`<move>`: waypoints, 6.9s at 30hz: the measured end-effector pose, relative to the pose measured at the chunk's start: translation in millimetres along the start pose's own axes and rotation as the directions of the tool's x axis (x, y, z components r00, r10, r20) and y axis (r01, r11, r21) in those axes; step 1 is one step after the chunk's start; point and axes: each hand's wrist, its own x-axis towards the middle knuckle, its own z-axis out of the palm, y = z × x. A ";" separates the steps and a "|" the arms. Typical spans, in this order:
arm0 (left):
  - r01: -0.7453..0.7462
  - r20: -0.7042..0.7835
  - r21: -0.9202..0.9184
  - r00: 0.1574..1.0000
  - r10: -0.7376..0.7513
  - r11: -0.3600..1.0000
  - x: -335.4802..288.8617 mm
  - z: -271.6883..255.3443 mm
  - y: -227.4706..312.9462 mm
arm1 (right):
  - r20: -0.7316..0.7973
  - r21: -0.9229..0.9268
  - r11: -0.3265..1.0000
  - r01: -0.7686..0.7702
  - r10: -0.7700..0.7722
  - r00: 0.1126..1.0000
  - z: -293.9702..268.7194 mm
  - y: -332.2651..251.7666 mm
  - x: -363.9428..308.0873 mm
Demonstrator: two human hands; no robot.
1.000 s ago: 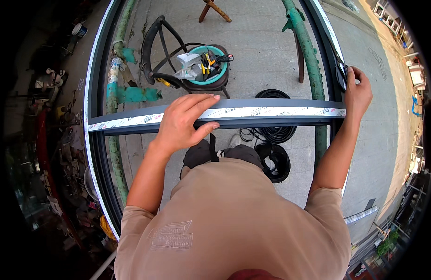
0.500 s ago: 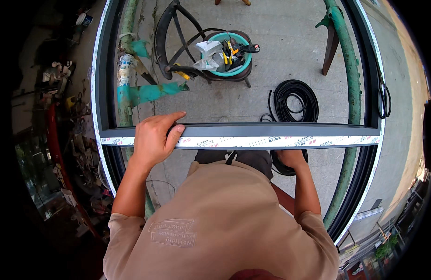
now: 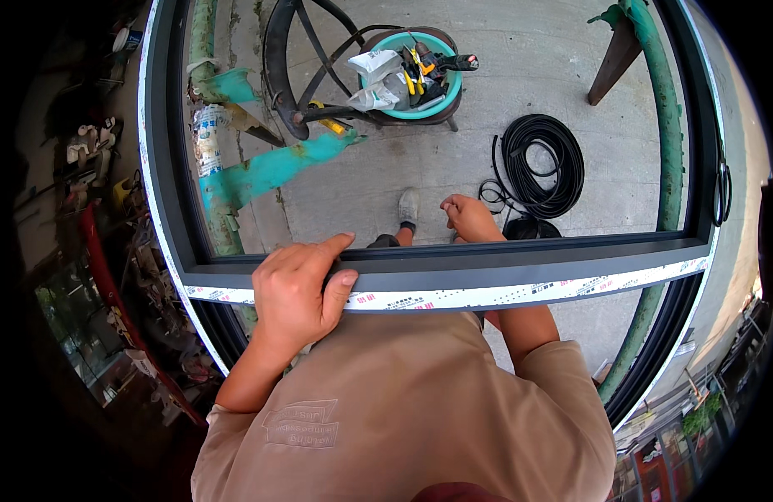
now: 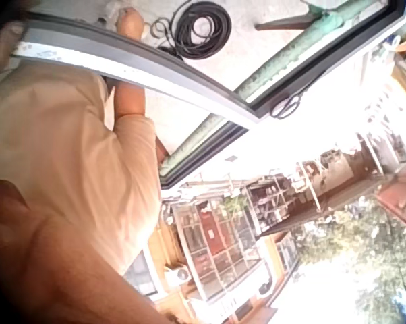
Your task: The person applies sealant to a window frame using a caulking gun and then trims a length of black rubber stripping with shears.
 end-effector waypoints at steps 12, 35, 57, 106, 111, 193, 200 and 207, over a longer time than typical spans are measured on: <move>-0.036 -0.074 -0.239 0.997 0.019 0.970 -1.6 -12.7 -6.2 | -0.022 0.072 0.982 0.177 -0.176 0.984 31.6 -3.6 18.5; 0.279 0.263 -0.947 0.377 -0.888 -0.162 -52.0 293.0 -255.0 | 0.093 0.035 0.996 -0.078 0.074 0.993 -43.5 60.8 -49.4; 0.109 -0.361 -0.827 0.649 -0.670 0.551 147.1 266.4 -416.0 | -0.014 -0.147 0.952 -0.267 0.268 0.963 -43.5 103.0 -120.1; 0.479 -0.801 -0.381 0.256 -0.541 0.791 -191.2 206.9 84.5 | 0.677 -0.579 0.281 0.766 -0.358 0.643 75.0 -126.2 -153.9; 0.314 -0.789 -0.357 0.403 -0.464 0.880 -178.0 198.6 104.7 | 0.638 -0.637 0.218 0.739 -0.389 0.665 38.6 -101.4 -143.7; -0.243 -0.111 -0.628 0.968 -0.225 -0.740 -198.0 98.8 -8.7 | 0.200 -0.811 0.218 0.542 -0.768 0.609 -47.4 -87.5 -389.9; -0.291 -0.071 -0.592 0.948 -0.311 -0.751 -198.0 98.7 -20.0 | 0.405 -0.663 0.226 0.714 -0.694 0.596 -44.6 -129.4 -380.0; -0.332 -0.062 -0.595 0.927 -0.371 -0.732 -203.3 94.9 -24.6 | 0.382 -0.608 0.175 0.774 -0.791 0.478 -35.5 -131.5 -367.0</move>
